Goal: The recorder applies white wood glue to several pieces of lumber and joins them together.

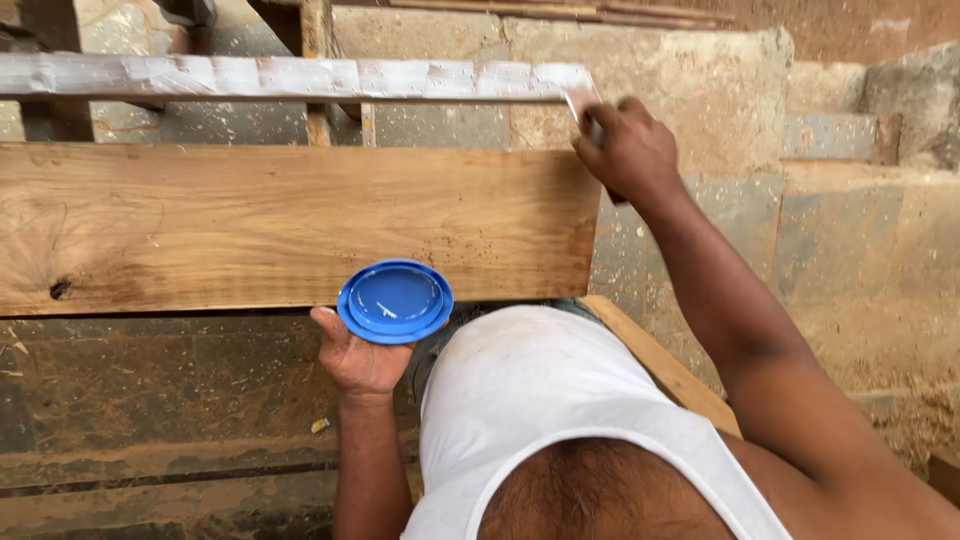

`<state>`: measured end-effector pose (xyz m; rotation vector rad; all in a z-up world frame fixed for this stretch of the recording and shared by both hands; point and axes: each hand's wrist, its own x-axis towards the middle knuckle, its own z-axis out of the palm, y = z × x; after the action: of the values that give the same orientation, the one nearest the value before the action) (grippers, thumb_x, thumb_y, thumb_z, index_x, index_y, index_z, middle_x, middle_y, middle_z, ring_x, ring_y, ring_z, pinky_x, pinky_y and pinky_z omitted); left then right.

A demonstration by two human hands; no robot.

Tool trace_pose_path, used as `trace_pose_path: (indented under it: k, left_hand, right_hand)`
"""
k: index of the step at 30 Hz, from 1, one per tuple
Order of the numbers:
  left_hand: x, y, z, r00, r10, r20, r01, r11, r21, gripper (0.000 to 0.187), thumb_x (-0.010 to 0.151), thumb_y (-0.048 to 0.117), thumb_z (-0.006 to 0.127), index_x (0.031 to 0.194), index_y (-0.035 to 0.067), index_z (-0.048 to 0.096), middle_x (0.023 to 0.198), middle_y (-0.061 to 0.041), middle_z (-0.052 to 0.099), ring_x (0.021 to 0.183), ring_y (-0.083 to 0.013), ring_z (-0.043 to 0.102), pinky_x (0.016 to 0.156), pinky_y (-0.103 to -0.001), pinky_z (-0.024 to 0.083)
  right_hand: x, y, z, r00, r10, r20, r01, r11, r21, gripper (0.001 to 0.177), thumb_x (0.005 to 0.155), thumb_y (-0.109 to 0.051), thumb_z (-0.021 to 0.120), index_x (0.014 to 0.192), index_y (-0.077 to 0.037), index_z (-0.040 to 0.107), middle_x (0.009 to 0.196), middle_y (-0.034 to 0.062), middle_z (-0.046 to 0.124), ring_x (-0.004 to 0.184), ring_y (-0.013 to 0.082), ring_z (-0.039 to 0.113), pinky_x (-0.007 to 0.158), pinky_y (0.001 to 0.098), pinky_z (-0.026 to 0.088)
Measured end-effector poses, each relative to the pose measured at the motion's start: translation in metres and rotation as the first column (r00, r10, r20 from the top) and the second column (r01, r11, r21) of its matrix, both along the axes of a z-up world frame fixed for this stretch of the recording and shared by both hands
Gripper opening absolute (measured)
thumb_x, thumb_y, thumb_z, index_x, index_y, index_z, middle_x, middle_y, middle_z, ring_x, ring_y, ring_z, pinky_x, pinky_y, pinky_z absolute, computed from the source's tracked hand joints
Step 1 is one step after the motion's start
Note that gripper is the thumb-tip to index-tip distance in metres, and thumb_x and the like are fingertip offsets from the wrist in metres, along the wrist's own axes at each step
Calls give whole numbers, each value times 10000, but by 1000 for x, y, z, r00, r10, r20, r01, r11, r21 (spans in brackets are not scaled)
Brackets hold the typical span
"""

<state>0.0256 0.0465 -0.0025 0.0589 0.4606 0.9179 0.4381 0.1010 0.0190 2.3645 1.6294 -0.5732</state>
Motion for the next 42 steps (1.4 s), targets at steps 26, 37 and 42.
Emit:
trace_pose_path:
  k: [26, 37, 42]
  left_hand:
    - [-54, 43, 22, 1000, -8, -21, 8, 1000, 3, 903, 882, 666, 681, 1476, 13, 491, 1481, -211, 536, 1364, -429, 513, 1083, -752, 410]
    - [-84, 55, 16, 1000, -5, 11, 4, 999, 33, 900, 917, 667, 664, 1465, -27, 500, 1442, -237, 566, 1355, -411, 532, 1119, -684, 432]
    - [-112, 61, 25, 998, 7, -61, -7, 1000, 8, 919, 894, 679, 657, 1476, -10, 482, 1461, -218, 552, 1372, -400, 520, 1134, -672, 423]
  right_hand:
    - [-38, 35, -9, 961, -276, 30, 278, 958, -69, 414, 980, -475, 647, 1293, -204, 665, 1137, 168, 629, 935, 291, 683, 785, 453, 595]
    - [-131, 86, -14, 988, -86, -126, 95, 993, 66, 418, 890, -460, 697, 1140, -127, 731, 1046, 184, 641, 926, 334, 670, 811, 509, 555]
    - [-156, 98, -27, 990, -34, -134, 66, 968, 240, 401, 904, -443, 696, 1122, -109, 736, 1065, 204, 650, 935, 378, 660, 817, 528, 547]
